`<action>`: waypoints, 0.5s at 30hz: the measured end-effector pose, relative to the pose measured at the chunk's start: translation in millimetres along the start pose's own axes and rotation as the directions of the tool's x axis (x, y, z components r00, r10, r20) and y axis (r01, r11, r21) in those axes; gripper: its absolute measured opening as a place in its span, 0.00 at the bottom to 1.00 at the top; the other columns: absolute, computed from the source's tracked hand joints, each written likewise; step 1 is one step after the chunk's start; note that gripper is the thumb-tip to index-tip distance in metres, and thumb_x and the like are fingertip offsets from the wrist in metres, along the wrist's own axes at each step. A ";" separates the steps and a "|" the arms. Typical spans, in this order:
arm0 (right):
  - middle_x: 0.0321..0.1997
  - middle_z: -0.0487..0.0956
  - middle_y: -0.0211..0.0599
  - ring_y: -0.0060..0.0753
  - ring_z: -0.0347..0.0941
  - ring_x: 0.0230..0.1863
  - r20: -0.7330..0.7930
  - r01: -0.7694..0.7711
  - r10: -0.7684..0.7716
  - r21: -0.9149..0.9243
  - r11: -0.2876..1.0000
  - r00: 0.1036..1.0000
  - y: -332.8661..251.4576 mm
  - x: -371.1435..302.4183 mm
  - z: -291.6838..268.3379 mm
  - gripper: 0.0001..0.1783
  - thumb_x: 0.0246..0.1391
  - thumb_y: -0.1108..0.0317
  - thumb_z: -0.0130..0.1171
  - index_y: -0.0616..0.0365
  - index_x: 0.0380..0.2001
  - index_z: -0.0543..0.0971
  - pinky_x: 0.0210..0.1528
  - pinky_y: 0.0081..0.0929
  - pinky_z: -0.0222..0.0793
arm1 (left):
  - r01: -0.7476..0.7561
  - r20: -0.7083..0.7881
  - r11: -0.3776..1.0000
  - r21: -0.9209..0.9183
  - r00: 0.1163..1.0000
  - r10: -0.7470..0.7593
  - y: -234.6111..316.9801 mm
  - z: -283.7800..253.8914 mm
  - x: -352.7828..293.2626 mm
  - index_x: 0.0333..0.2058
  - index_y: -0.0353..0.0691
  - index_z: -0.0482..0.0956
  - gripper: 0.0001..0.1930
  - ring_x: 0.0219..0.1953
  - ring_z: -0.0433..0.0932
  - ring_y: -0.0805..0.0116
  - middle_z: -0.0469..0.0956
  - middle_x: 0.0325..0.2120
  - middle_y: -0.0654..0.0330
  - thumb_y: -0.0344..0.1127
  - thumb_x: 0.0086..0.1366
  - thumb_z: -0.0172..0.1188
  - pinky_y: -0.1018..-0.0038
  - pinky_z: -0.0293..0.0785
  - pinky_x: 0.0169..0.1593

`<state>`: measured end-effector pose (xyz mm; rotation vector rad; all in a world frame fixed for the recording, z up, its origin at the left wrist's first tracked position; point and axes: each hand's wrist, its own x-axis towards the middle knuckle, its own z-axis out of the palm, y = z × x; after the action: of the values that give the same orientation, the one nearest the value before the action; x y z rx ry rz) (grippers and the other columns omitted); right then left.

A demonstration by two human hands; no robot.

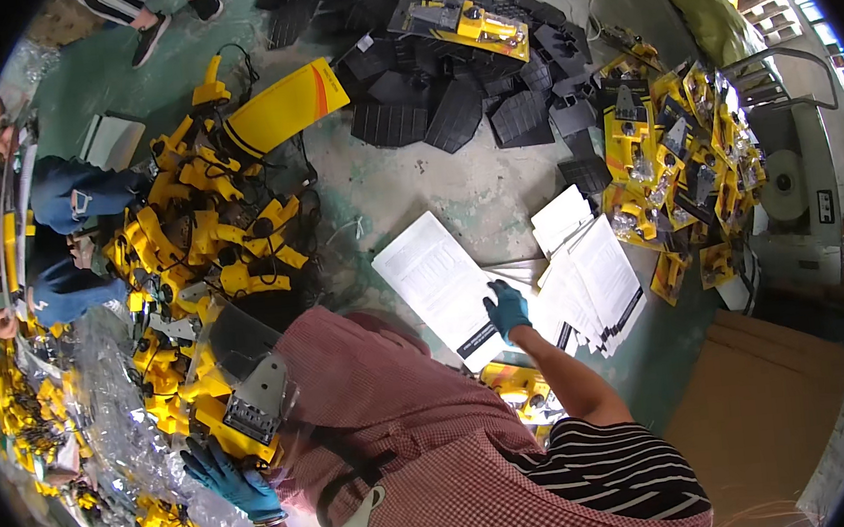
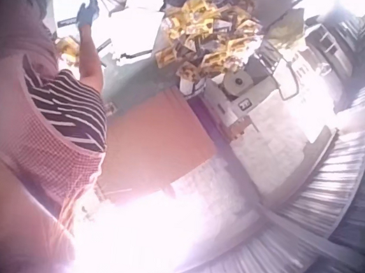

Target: Assembling yellow plastic hardware components and placing them into bags on a factory floor.

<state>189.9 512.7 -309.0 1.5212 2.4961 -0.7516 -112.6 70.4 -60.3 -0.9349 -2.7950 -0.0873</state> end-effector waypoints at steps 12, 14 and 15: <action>0.48 0.77 0.32 0.31 0.75 0.41 0.249 -0.363 0.468 0.916 0.170 0.848 -5.9 327.1 4.5 0.18 0.58 0.60 0.59 0.47 0.51 0.76 0.41 0.28 0.78 | 0.020 0.078 0.999 0.043 0.997 -0.023 28.7 -19.2 9.5 0.65 0.44 0.60 0.41 0.69 0.47 0.35 0.52 0.67 0.44 0.68 0.67 0.23 0.39 0.38 0.67; 0.49 0.76 0.33 0.34 0.76 0.42 0.309 -0.349 0.518 0.937 -0.021 0.798 -24.2 351.7 19.2 0.15 0.59 0.63 0.58 0.47 0.50 0.76 0.43 0.30 0.79 | 0.069 0.111 0.992 0.108 0.991 -0.081 29.8 -27.1 -1.6 0.65 0.45 0.60 0.40 0.69 0.47 0.36 0.53 0.67 0.44 0.68 0.67 0.23 0.39 0.39 0.67; 0.50 0.76 0.34 0.35 0.76 0.43 0.327 -0.292 0.549 0.944 -0.153 0.769 -29.0 360.6 24.8 0.15 0.59 0.65 0.57 0.47 0.49 0.75 0.44 0.30 0.80 | 0.102 0.127 0.987 0.121 0.985 -0.117 29.1 -29.2 -7.6 0.65 0.45 0.60 0.40 0.69 0.47 0.36 0.53 0.67 0.44 0.68 0.67 0.23 0.39 0.39 0.67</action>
<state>-14.1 778.7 -447.3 2.5947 0.7970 -2.5924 -84.4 85.8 -33.3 -0.7876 -2.9367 0.1229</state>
